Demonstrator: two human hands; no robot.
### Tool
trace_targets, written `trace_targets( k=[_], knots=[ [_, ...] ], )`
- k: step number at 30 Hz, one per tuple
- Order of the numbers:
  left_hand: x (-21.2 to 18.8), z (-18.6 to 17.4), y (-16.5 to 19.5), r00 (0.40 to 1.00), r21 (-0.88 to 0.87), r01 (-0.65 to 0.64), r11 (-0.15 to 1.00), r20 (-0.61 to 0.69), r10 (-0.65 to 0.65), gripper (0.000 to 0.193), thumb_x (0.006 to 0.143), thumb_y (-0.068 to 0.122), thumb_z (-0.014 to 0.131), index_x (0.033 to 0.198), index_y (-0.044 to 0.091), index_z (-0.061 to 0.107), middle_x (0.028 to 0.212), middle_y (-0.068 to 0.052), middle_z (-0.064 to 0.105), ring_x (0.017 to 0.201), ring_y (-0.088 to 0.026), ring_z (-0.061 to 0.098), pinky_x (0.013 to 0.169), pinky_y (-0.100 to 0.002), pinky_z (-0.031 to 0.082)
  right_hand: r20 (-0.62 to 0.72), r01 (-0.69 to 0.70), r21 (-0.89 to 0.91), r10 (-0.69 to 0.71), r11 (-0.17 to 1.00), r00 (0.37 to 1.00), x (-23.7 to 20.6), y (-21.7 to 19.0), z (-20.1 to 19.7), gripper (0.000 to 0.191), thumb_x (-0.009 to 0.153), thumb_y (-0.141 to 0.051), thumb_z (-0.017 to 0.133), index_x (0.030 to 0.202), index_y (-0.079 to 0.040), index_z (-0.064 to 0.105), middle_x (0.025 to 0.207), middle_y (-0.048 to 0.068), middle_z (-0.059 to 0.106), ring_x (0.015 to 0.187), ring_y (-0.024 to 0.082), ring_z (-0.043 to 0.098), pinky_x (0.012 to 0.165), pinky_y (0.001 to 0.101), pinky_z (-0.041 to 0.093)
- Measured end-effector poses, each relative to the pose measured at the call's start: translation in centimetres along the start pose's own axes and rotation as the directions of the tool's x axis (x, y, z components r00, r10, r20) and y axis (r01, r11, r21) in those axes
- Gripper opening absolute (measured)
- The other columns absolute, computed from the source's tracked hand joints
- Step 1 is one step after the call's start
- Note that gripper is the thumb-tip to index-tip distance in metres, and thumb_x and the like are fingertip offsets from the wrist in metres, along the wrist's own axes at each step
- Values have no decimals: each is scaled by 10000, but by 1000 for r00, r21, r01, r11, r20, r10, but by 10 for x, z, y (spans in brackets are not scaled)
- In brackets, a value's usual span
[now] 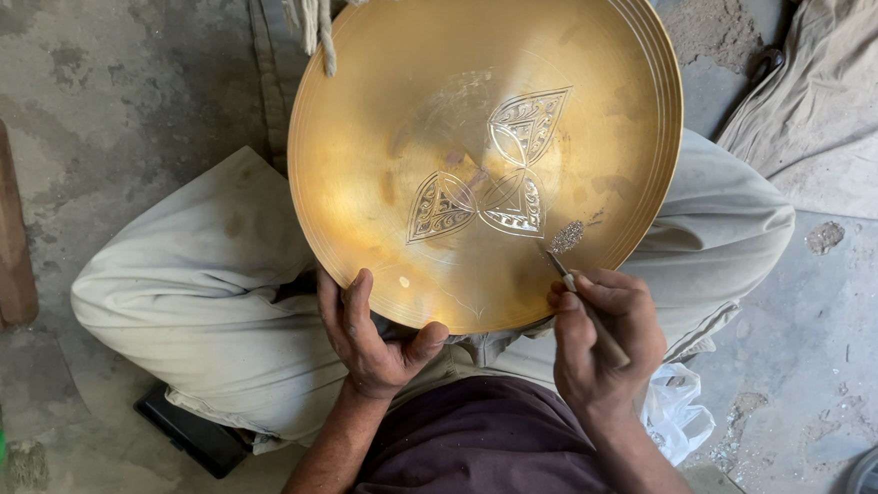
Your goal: The person sits cross-legged on the floor with a large brass plate on their lap and engraves a decorative floral pattern into it, holding a chisel against the surface and striking it with a wooden mallet. They then rotate the plate, scrape away debris with the chisel by hand, and continue engraving new lines in the design.
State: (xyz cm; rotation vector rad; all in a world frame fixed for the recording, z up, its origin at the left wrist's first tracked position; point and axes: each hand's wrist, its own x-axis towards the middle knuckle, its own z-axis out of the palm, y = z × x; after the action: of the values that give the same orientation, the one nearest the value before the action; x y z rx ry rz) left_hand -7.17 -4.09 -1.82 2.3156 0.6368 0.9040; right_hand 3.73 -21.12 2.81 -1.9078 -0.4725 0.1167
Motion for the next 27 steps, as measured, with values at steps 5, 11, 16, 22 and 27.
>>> trace_targets(
  k=[5,11,16,22,27],
  knots=[
    [2,1,0,1000,7,-3,1000,10,3,894,983,675,574,1498,-21,355,1555,-307,313,1473,-412,376,1179,-497,512,2,119,-338,-125,934,992,7,-5,5,105,954,7,738,1001,39,650,1028,166,697,875,205,731,750,291,589],
    [3,0,0,1000,-30,7,1000,8,-7,881,991,671,582,1512,3,345,1560,-308,295,1476,-388,407,1177,-497,515,17,123,-380,-127,917,992,10,-8,7,124,958,-7,745,1030,32,651,1039,168,704,865,212,744,728,300,589],
    [3,0,0,1000,-34,3,999,3,-3,876,989,671,576,1515,9,344,1560,-302,302,1468,-381,425,1169,-492,527,35,119,-360,-114,925,993,12,-9,6,125,966,-7,737,1041,33,646,1044,165,708,868,205,753,725,294,601],
    [1,1,-2,1000,-31,-6,1000,16,7,875,989,656,592,1515,5,335,1552,-296,323,1460,-398,403,1158,-489,526,64,114,-322,-99,940,993,14,-9,3,109,959,-7,737,1015,39,656,1023,155,717,823,182,751,687,275,595],
    [0,1,-2,1000,-38,4,999,8,-4,885,978,668,594,1518,17,334,1554,-296,294,1464,-380,416,1163,-494,521,85,112,-322,-89,940,992,14,-9,1,99,946,-7,737,996,38,664,1000,151,719,801,176,746,677,271,595]
  ],
)
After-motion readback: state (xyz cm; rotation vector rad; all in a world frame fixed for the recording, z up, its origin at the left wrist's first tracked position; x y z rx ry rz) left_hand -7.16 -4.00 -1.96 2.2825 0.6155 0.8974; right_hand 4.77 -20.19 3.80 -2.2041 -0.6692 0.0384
